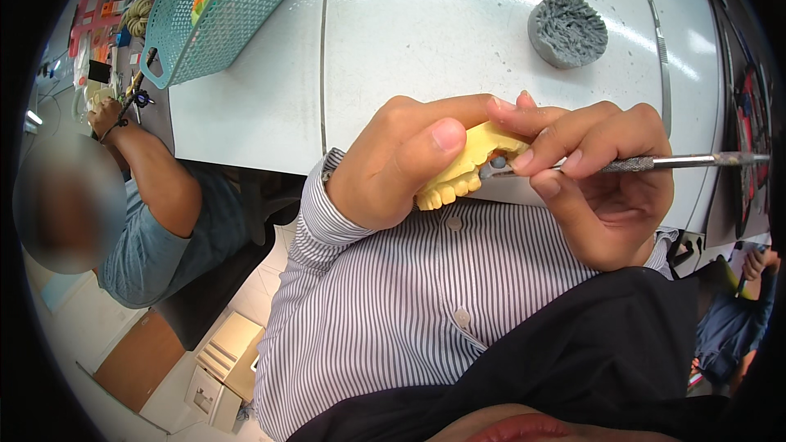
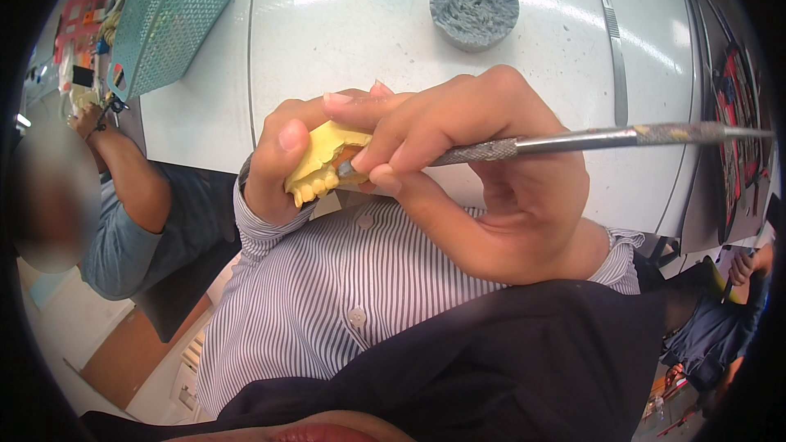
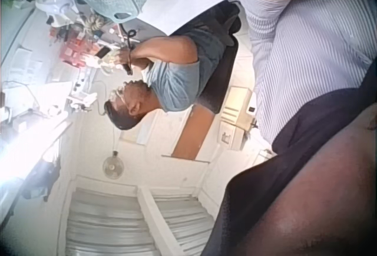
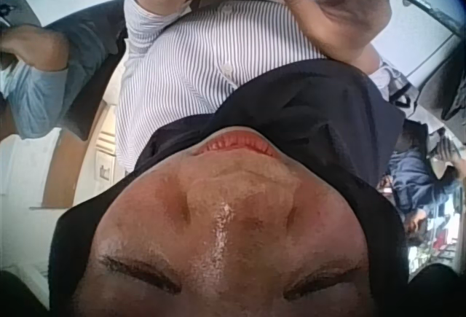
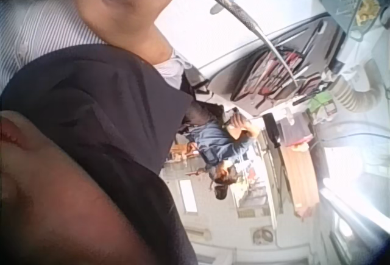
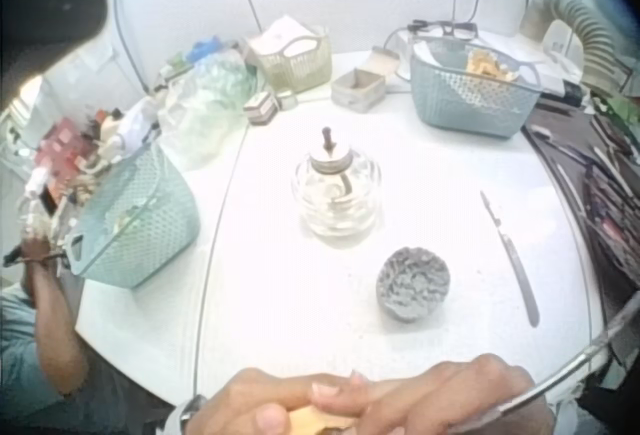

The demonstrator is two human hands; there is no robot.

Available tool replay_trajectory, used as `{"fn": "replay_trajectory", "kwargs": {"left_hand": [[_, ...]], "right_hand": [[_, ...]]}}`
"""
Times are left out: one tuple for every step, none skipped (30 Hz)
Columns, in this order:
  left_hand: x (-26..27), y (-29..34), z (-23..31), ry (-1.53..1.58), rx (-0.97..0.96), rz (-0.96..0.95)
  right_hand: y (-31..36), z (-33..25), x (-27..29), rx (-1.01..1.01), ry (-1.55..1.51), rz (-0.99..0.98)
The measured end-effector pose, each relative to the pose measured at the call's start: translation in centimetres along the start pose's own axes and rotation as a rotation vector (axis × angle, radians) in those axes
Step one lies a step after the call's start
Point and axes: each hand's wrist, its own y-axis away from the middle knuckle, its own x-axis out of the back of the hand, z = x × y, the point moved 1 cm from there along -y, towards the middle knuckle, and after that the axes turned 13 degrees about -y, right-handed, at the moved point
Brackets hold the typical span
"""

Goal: The person holds a yellow dental model in their left hand and uses a metal carving tool in their right hand to shape and smooth the surface of the model. They rotate the model to access different angles while working on the teeth and gum areas.

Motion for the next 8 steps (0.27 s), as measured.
{"fn": "replay_trajectory", "kwargs": {"left_hand": [[-0.07, -0.01, 0.05, 0.007, 0.005, 0.002], [-0.09, -0.01, 0.1, 0.015, 0.01, 0.004], [-0.04, -0.01, 0.14, 0.008, 0.014, -0.004], [0.07, 0.01, 0.15, 0.003, 0.015, -0.015], [0.18, 0.04, 0.15, -0.002, 0.016, -0.025], [0.28, 0.1, 0.12, -0.018, 0.04, -0.027], [0.38, 0.17, 0.07, -0.034, 0.064, -0.03], [0.49, 0.25, 0.0, -0.05, 0.088, -0.032]], "right_hand": [[-0.04, -0.04, 0.07, 0.0, -0.01, -0.01], [-0.09, -0.05, 0.19, 0.005, -0.008, -0.032], [-0.17, -0.06, 0.22, 0.008, 0.0, -0.043], [-0.2, -0.1, 0.21, 0.012, 0.012, -0.052], [-0.28, -0.15, 0.13, 0.015, 0.029, -0.05], [-0.26, -0.09, 0.13, 0.022, 0.031, -0.046], [-0.33, -0.12, 0.09, 0.027, 0.034, -0.041], [-0.26, 0.06, 0.11, 0.036, 0.022, -0.034]]}}
